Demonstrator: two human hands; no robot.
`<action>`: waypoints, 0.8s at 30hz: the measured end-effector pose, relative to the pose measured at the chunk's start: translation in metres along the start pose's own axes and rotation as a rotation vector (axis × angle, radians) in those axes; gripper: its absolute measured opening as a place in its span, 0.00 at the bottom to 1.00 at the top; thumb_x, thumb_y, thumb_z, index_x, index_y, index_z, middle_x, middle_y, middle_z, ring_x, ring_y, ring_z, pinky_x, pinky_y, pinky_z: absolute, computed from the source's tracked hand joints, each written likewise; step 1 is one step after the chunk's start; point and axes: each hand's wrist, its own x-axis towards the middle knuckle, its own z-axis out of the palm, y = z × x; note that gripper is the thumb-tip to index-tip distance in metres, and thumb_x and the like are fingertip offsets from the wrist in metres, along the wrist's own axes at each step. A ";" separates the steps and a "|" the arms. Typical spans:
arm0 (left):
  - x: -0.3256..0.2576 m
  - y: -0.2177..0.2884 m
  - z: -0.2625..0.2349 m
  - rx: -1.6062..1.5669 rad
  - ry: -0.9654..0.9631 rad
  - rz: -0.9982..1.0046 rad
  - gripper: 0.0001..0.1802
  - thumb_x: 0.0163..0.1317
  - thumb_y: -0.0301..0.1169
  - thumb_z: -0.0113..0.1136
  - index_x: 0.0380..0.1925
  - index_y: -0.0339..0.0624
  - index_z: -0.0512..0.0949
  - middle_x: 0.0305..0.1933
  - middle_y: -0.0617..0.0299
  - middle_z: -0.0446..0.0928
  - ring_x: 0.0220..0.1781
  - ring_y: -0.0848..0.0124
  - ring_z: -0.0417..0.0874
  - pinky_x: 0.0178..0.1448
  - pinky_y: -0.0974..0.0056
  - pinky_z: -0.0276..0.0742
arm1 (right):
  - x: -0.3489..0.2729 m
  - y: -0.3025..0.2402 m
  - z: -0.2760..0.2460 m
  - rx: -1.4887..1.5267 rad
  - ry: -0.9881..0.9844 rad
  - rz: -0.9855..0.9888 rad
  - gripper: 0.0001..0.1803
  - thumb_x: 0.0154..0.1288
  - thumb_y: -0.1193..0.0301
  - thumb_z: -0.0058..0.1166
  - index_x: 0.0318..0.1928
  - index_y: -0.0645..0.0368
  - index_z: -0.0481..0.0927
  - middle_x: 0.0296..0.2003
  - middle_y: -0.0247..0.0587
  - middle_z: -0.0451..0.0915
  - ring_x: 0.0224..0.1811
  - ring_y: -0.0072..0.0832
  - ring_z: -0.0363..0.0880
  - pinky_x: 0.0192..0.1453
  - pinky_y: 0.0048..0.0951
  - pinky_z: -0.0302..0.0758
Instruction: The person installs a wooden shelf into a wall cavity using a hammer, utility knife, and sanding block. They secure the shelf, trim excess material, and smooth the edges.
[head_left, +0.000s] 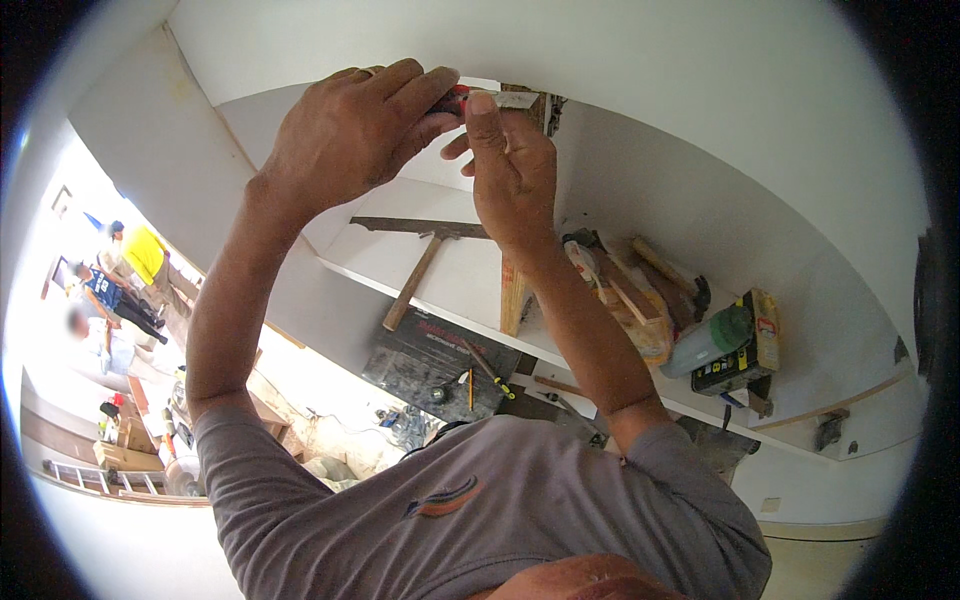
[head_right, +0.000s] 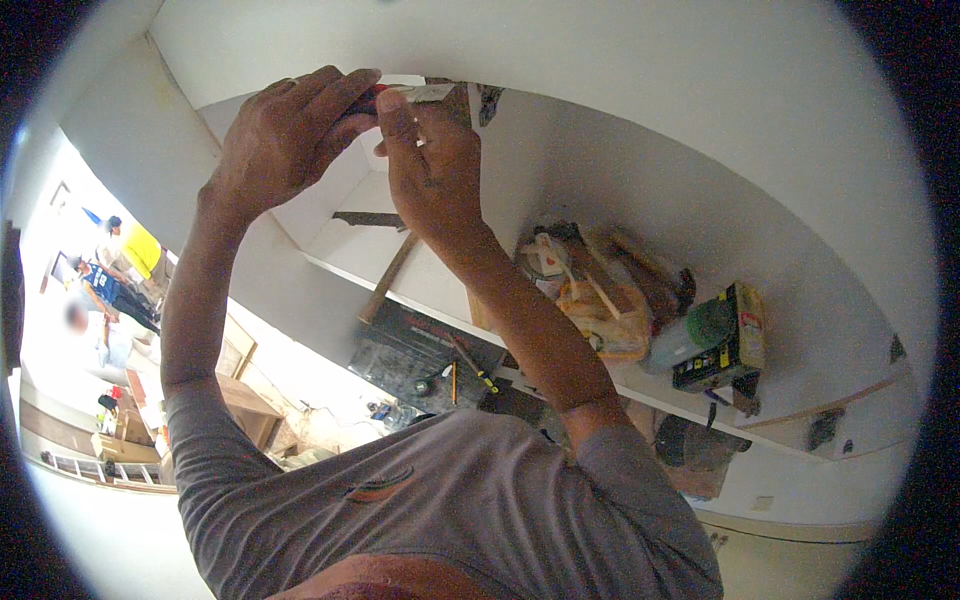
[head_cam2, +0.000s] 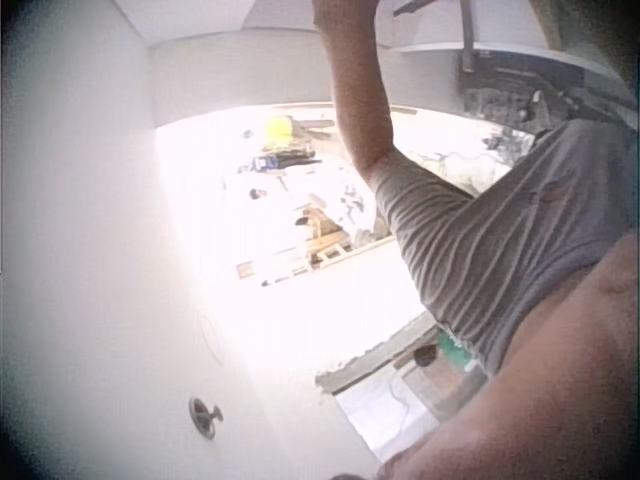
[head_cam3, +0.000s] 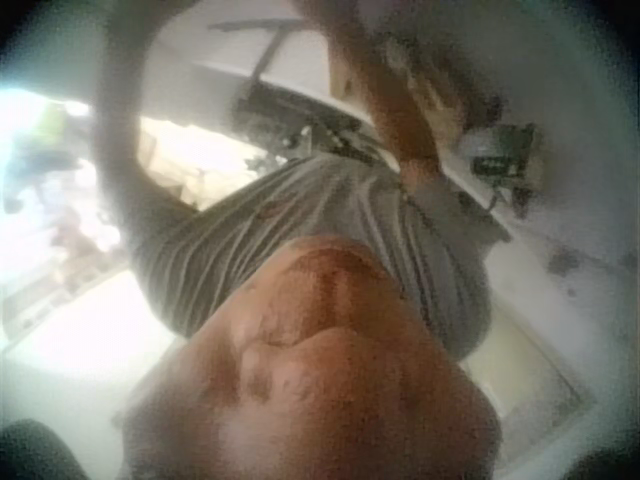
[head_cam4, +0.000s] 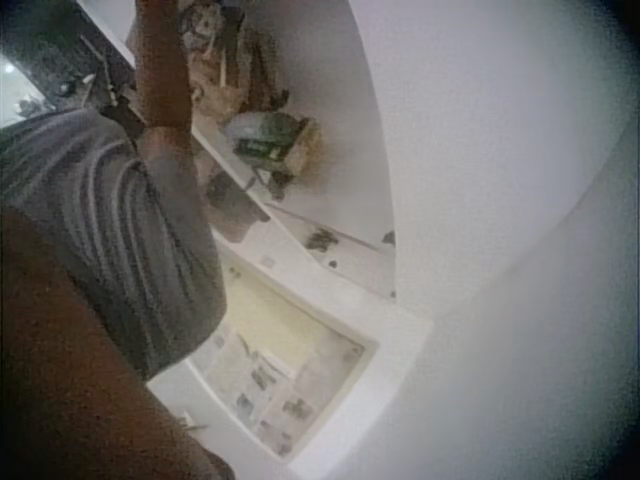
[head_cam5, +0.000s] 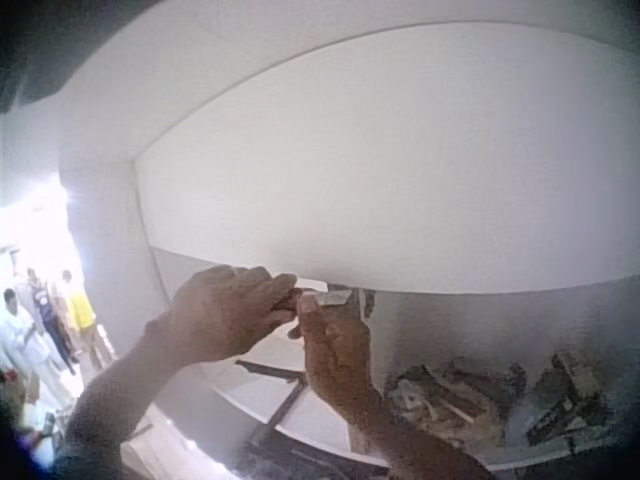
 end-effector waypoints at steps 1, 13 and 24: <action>0.003 -0.001 -0.001 -0.008 -0.018 0.007 0.24 0.69 0.42 0.60 0.61 0.45 0.75 0.44 0.55 0.80 0.43 0.53 0.85 0.49 0.52 0.82 | 0.001 0.003 -0.001 -0.024 0.012 -0.025 0.30 0.81 0.50 0.43 0.47 0.69 0.82 0.35 0.46 0.86 0.31 0.28 0.86 0.35 0.28 0.81; 0.010 0.000 -0.004 0.047 -0.068 0.002 0.23 0.71 0.44 0.57 0.61 0.46 0.75 0.44 0.56 0.80 0.43 0.54 0.85 0.49 0.52 0.83 | 0.002 0.008 0.001 0.007 0.057 -0.025 0.27 0.81 0.52 0.45 0.44 0.68 0.83 0.33 0.45 0.88 0.32 0.29 0.87 0.38 0.29 0.81; 0.013 0.007 -0.012 0.146 -0.070 0.000 0.23 0.70 0.45 0.57 0.60 0.48 0.75 0.44 0.56 0.80 0.43 0.55 0.85 0.47 0.53 0.83 | 0.005 -0.002 0.000 0.066 0.030 0.004 0.27 0.81 0.52 0.44 0.47 0.67 0.82 0.34 0.44 0.88 0.34 0.28 0.88 0.38 0.28 0.81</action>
